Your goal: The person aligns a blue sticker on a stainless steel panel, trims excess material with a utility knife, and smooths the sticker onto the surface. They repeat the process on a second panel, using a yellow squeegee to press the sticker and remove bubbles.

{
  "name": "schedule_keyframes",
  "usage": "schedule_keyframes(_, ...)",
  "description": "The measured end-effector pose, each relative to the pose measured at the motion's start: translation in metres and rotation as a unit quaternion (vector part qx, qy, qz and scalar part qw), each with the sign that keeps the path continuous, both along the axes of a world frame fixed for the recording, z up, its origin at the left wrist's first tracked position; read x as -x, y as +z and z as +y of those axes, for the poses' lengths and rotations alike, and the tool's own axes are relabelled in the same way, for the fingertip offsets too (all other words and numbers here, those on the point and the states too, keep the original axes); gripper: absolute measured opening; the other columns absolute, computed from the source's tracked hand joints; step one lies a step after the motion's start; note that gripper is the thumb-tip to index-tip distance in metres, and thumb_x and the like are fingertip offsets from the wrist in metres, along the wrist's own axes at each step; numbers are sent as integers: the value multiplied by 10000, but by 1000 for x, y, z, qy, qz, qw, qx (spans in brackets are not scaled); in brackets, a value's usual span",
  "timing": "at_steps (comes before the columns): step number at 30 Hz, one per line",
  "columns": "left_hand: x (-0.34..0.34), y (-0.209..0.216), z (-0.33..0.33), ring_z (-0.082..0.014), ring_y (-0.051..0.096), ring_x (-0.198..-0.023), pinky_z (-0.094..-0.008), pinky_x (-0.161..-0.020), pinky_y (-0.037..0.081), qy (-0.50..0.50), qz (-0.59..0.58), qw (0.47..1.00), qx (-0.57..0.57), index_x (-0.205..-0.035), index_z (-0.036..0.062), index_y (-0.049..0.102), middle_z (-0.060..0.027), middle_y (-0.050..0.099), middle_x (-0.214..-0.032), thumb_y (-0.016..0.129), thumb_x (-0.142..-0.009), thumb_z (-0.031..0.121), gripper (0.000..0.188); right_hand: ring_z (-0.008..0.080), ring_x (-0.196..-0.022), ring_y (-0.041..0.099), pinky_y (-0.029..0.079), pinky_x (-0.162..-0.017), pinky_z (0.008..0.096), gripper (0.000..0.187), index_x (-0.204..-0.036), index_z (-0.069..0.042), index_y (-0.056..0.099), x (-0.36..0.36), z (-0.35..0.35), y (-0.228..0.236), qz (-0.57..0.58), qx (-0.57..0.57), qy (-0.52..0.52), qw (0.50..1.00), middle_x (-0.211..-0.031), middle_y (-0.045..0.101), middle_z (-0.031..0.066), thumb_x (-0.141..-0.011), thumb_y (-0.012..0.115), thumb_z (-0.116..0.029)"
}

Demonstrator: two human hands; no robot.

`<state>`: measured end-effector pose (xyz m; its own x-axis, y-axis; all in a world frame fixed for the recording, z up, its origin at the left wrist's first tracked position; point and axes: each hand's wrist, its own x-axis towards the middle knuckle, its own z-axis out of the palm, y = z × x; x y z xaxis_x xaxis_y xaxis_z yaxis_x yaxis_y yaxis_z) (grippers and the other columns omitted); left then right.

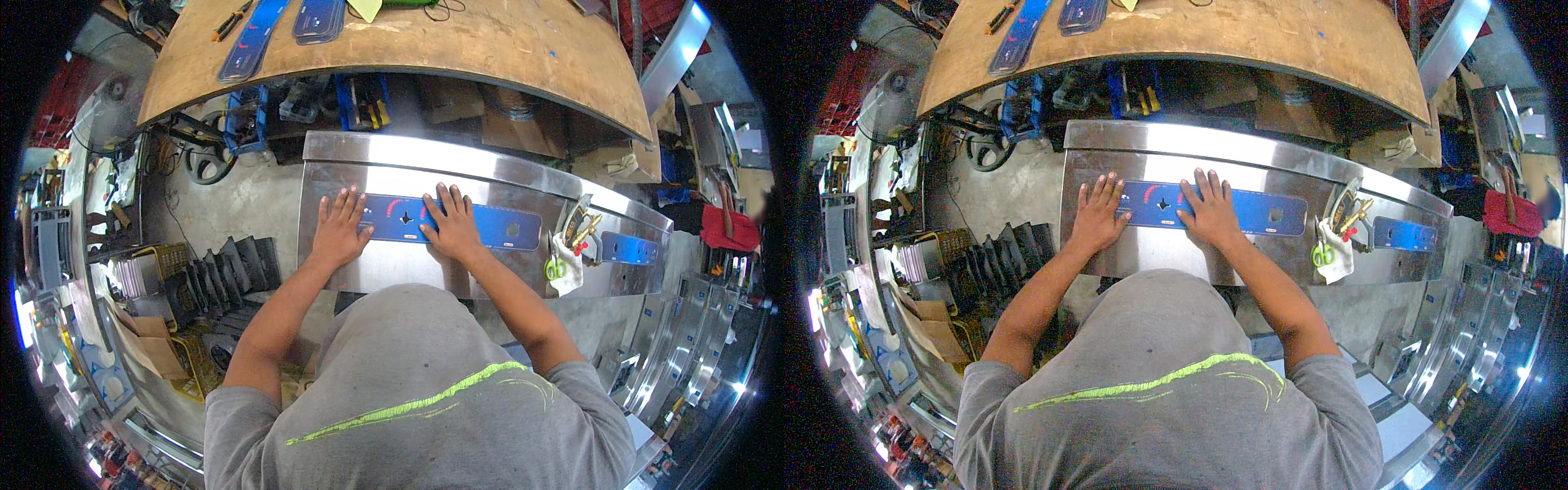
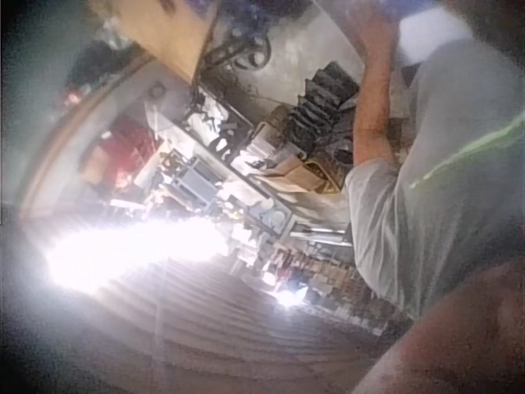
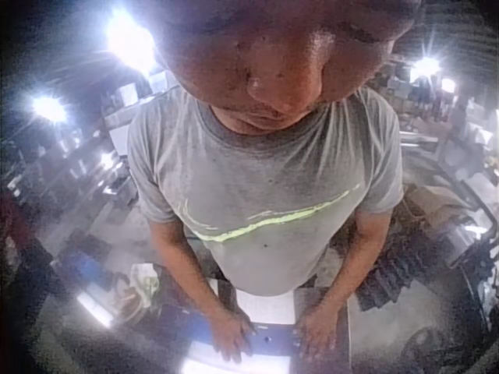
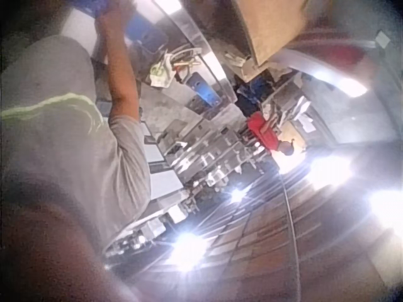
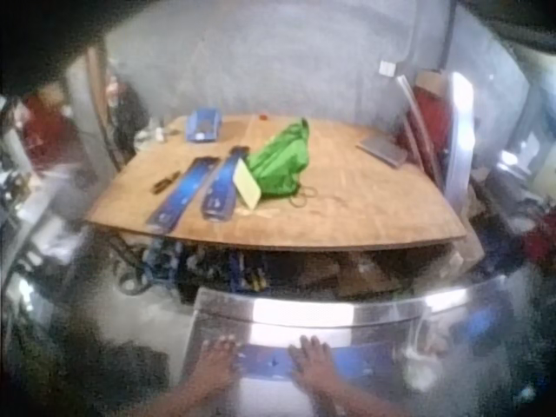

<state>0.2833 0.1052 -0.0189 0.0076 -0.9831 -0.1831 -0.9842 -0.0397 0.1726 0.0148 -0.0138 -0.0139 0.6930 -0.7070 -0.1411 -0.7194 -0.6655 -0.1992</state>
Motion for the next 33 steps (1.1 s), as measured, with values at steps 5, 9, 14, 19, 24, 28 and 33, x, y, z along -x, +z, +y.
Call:
schedule_keyframes(5,1,0,0,-308,204,-1533,-595,-1221,105,5,2,1000,-1,-1586,96,269,-143,219,-1660,441,-996,504,738,458,-1441,301,290,-1130,653,674,-1428,-137,502,-12,-5,18,-2,-48,-16,999,-1561,341,213,-846,720,-396)
schedule_keyframes(9,1,-3,1,-327,216,-1528,-602,-1213,124,2,6,1000,20,-1579,94,286,-153,224,-1657,475,-981,498,747,446,-1421,332,335,-1136,590,705,-1370,-127,541,-10,-26,32,-7,-104,13,994,-1533,377,195,-749,825,-301)
schedule_keyframes(14,2,-6,0,-320,206,-1533,-599,-1215,120,4,-4,1000,15,-1579,93,288,-150,215,-1661,479,-981,498,748,431,-1449,308,315,-1175,537,745,-1376,-154,559,18,-35,34,7,-120,27,992,-1565,356,177,-718,850,-346)
schedule_keyframes(19,3,-4,1,-300,205,-1535,-597,-1220,108,9,-1,1000,11,-1581,97,290,-144,222,-1660,465,-983,504,744,424,-1474,273,267,-1199,539,781,-1404,-169,540,36,-27,27,-52,-94,21,994,-1590,333,171,-735,820,-458)
schedule_keyframes(24,3,-2,0,-309,212,-1532,-601,-1218,116,10,-1,1000,2,-1578,93,296,-150,239,-1654,477,-977,501,749,438,-1475,261,265,-1193,554,776,-1349,-135,571,27,-21,23,-37,-76,-12,996,-1593,317,189,-706,841,-473)
schedule_keyframes(28,3,-4,0,-322,224,-1526,-604,-1214,126,11,-1,1000,10,-1576,88,295,-155,244,-1650,487,-974,500,754,458,-1472,249,271,-1185,563,764,-1275,-92,587,11,-25,28,-5,-96,-51,994,-1594,284,228,-653,894,-410)
schedule_keyframes(33,-14,-4,11,-357,240,-1515,-615,-1202,144,82,29,994,67,-1562,133,342,-149,261,-1644,497,-987,459,678,458,-1474,242,288,-1167,584,787,-1239,-96,579,-8,-31,38,48,-128,-77,988,-1582,283,234,-590,934,-365)
